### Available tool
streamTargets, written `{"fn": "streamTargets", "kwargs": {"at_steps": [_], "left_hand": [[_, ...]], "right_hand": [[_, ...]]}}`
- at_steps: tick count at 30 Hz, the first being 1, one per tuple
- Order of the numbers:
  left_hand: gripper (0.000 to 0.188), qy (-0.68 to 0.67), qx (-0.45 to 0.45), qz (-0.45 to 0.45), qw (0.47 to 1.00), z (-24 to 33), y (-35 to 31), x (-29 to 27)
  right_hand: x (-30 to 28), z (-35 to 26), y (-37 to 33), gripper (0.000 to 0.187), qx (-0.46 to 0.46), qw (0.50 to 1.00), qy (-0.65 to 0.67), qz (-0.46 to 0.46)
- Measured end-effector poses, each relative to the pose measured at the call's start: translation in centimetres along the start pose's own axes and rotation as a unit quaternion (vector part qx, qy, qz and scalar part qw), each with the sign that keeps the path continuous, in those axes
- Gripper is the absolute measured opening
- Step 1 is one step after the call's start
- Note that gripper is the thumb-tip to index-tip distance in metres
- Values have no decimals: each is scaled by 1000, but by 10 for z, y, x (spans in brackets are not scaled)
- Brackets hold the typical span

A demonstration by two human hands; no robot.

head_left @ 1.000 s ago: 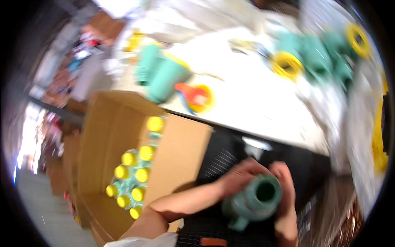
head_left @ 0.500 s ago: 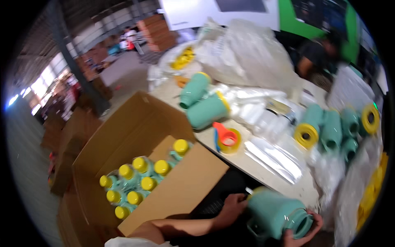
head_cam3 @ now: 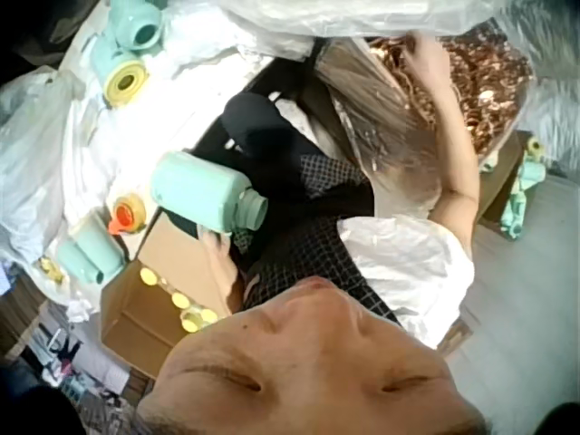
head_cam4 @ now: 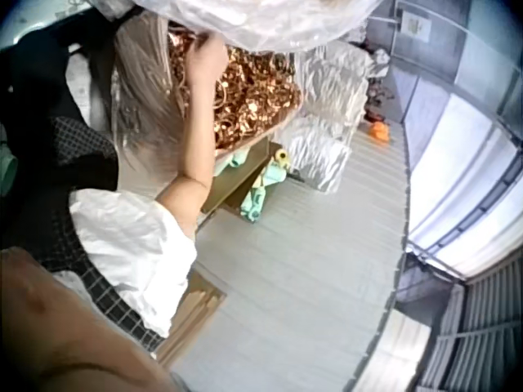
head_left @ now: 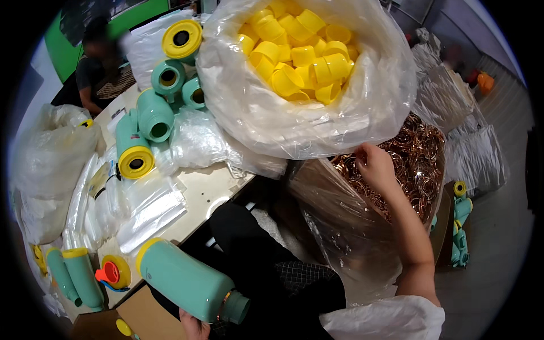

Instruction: The person assembles teal water bottles by inserting copper rings into the necks, screwing on yellow lids, and placing the completed units into a cardboard box. The process is repeated for multiple bottles throughout the clip.

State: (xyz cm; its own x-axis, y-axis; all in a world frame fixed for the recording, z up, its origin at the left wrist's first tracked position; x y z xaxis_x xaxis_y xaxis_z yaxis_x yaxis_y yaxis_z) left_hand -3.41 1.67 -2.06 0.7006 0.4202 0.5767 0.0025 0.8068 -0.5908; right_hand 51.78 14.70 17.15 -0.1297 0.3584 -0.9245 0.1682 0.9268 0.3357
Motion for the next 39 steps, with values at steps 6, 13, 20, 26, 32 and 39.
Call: {"fn": "streamTargets", "kwargs": {"at_steps": [6,13,20,26,32,39], "left_hand": [[40,16,-14,-14,1000,-10,16,14],[48,46,40,29,998,28,-9,41],[29,-113,-11,21,993,10,13,73],[28,-27,61,-23,997,30,0,53],[16,20,103,-35,994,22,11,24],[63,716,112,52,687,49,-53,44]], "right_hand": [[17,-27,12,13,-69,912,388,-110],[37,-113,166,37,-258,946,98,172],[166,-25,239,66,-258,919,-3,299],[96,-206,26,69,-193,766,613,-17],[153,-258,-152,94,-150,647,691,-286],[133,-255,-89,73,-223,760,533,-299]]}}
Point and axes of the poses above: each hand's wrist, its own y-axis towards the middle knuckle, its own x-axis out of the palm, z = x × y, the point moved 2 cm from there along y, towards the middle knuckle, and after that the axes turned 8 degrees about -x, right-handed, at the moved point
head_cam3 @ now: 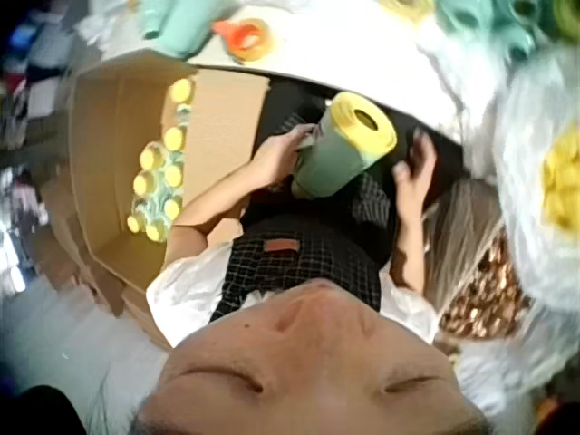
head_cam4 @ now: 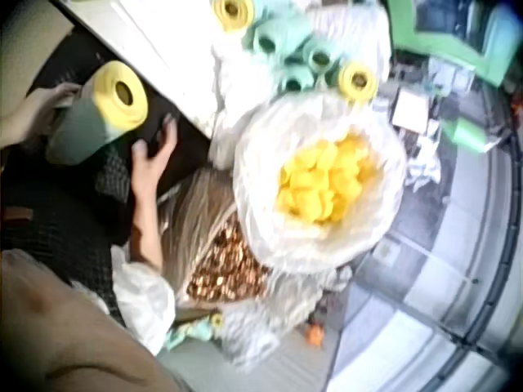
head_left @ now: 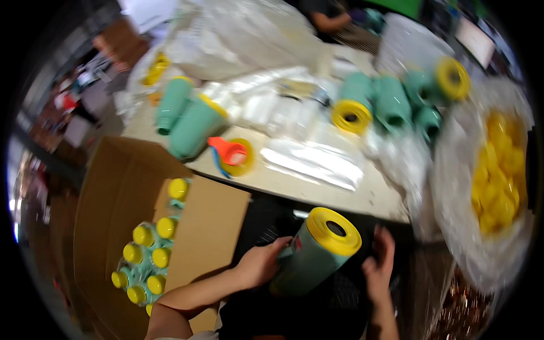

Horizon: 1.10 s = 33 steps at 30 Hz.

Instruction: The person assembles teal water bottles by inserting copper rings into the necks, screwing on yellow lids, and placing the completed units into a cardboard box. The process is repeated for multiple bottles throughout the clip.

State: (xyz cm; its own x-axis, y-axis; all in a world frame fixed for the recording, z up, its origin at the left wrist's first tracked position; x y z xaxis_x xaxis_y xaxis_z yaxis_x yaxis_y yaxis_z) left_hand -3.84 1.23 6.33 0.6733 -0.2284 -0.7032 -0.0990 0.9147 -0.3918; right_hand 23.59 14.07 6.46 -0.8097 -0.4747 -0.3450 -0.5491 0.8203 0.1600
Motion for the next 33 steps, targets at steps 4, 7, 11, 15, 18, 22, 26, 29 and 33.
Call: {"fn": "streamTargets", "kwargs": {"at_steps": [4,7,11,15,18,22,26,29,33], "left_hand": [[41,-65,63,-61,994,44,6,6],[8,-68,210,128,967,18,70,-13],[11,-50,231,303,923,46,198,-31],[12,-7,126,301,945,1,272,-13],[14,-32,130,269,954,1,275,-18],[15,-18,138,269,953,6,272,-20],[19,-120,-35,232,965,20,279,-57],[22,-527,7,125,841,25,281,-60],[20,-555,139,-98,814,59,207,14]], "right_hand": [[-23,13,45,53,2,974,160,-158],[-22,2,42,53,48,970,190,-147],[-19,-14,67,51,-69,981,40,-176],[-18,-19,79,41,-82,981,18,-176],[-18,2,97,26,-26,980,47,-189],[-13,4,108,23,81,961,145,-222],[-15,36,121,33,134,913,323,-208],[4,38,123,41,155,947,281,-20],[7,75,118,36,83,993,76,-23]]}}
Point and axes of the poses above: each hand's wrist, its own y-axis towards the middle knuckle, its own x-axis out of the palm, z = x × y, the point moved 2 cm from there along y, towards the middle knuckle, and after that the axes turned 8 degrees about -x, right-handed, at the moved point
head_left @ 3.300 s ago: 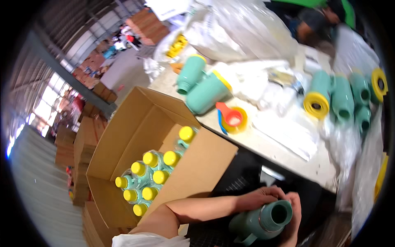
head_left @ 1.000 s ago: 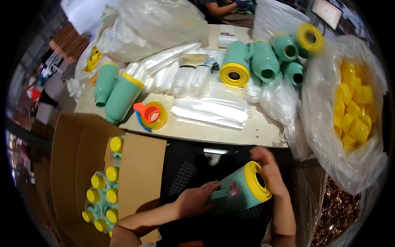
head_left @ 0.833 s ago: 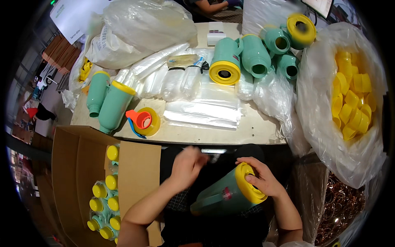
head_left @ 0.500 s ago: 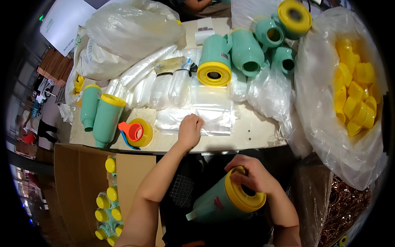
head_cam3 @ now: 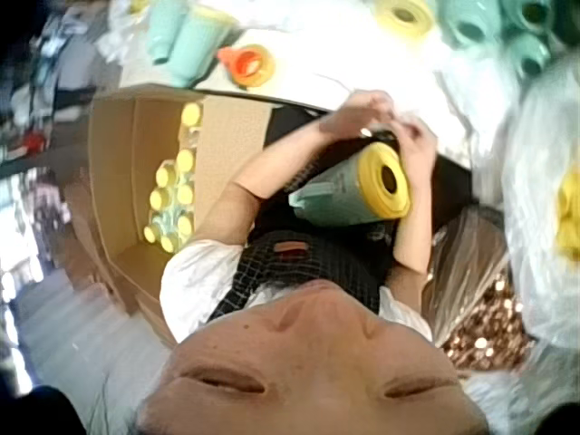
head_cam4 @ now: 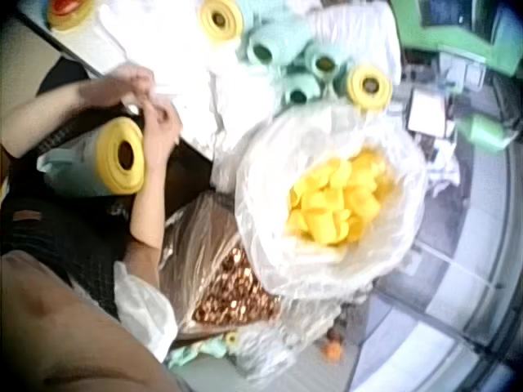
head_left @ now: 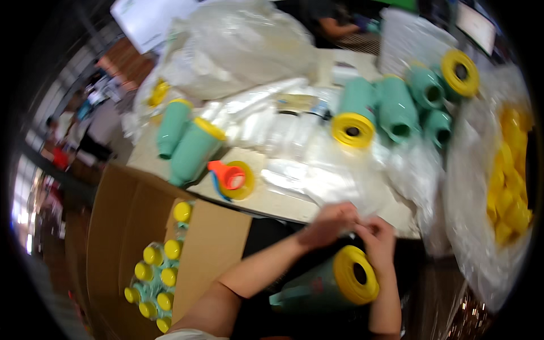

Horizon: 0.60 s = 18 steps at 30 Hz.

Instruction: The person assembles teal water bottles by inserting copper rings into the necks, screwing on yellow lids, and placing the completed units into a cardboard box. The process is repeated for multiple bottles throughout the clip.

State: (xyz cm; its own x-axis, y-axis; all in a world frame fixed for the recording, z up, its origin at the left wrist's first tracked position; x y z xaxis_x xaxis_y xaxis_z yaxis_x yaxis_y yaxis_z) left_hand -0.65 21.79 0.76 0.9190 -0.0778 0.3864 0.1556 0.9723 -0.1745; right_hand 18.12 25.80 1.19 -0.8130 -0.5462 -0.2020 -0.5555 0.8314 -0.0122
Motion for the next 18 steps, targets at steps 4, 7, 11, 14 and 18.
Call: {"fn": "streamTargets", "kwargs": {"at_steps": [4,7,11,14,18], "left_hand": [[20,236,134,102,957,37,-36,33],[19,190,63,85,976,-1,-37,52],[17,-114,24,95,989,21,-71,36],[8,-13,-24,28,999,20,-74,36],[18,111,33,145,983,-2,-44,2]], "right_hand": [[2,-15,-18,29,-48,959,222,171],[-5,-23,-26,35,-15,993,102,56],[-44,28,-38,16,-127,951,-5,282],[-59,26,-32,10,10,819,399,413],[-31,-1,-60,13,-89,884,114,445]]}}
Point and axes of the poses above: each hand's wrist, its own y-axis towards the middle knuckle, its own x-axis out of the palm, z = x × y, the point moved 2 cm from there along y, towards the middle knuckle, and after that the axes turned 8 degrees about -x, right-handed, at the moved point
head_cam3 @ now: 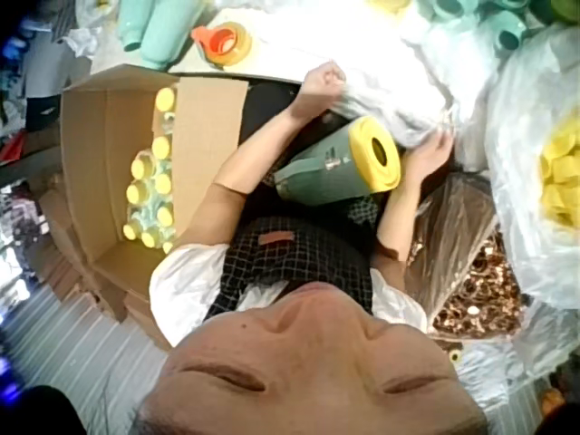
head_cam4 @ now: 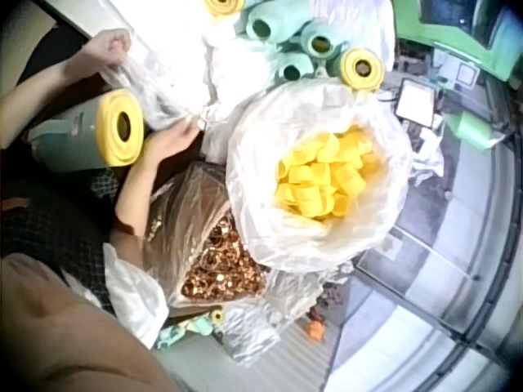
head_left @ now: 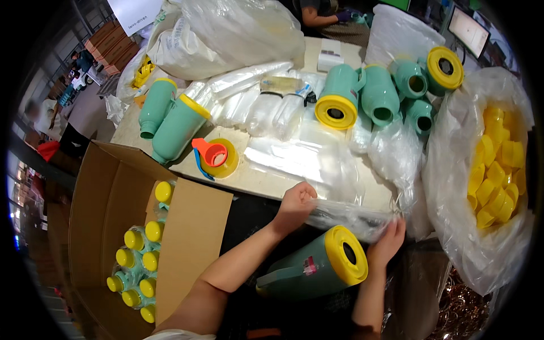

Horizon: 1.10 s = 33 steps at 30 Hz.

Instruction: The person assembles teal water bottles by inserting copper rings into the necks, screwing on yellow lids, and placing the completed units into a cardboard box. The process is repeated for multiple bottles throughout the clip.

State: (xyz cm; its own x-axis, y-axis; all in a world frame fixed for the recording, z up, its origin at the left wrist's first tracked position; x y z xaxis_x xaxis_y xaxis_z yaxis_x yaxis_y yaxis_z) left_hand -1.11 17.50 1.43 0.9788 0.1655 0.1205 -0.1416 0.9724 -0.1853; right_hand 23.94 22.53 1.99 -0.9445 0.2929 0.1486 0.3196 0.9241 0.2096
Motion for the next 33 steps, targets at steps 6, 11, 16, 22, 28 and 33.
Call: {"fn": "streamTargets", "kwargs": {"at_steps": [6,11,16,22,28,33], "left_hand": [[49,272,122,-14,954,68,-127,-8],[63,237,133,17,962,44,-190,-24],[59,274,160,134,939,29,-190,-28],[60,173,137,94,971,25,-184,-26],[49,251,69,261,930,24,-176,-49],[53,279,-28,265,923,4,-207,-57]], "right_hand": [[-33,-29,-99,32,-289,942,-101,-137],[-13,-40,-113,27,-247,958,-19,-147],[25,-4,-116,31,-162,958,-53,-232],[26,-1,-106,38,-112,935,-157,-297],[56,-21,-131,29,-107,855,-246,-443],[16,16,-150,16,-81,817,-237,-519]]}}
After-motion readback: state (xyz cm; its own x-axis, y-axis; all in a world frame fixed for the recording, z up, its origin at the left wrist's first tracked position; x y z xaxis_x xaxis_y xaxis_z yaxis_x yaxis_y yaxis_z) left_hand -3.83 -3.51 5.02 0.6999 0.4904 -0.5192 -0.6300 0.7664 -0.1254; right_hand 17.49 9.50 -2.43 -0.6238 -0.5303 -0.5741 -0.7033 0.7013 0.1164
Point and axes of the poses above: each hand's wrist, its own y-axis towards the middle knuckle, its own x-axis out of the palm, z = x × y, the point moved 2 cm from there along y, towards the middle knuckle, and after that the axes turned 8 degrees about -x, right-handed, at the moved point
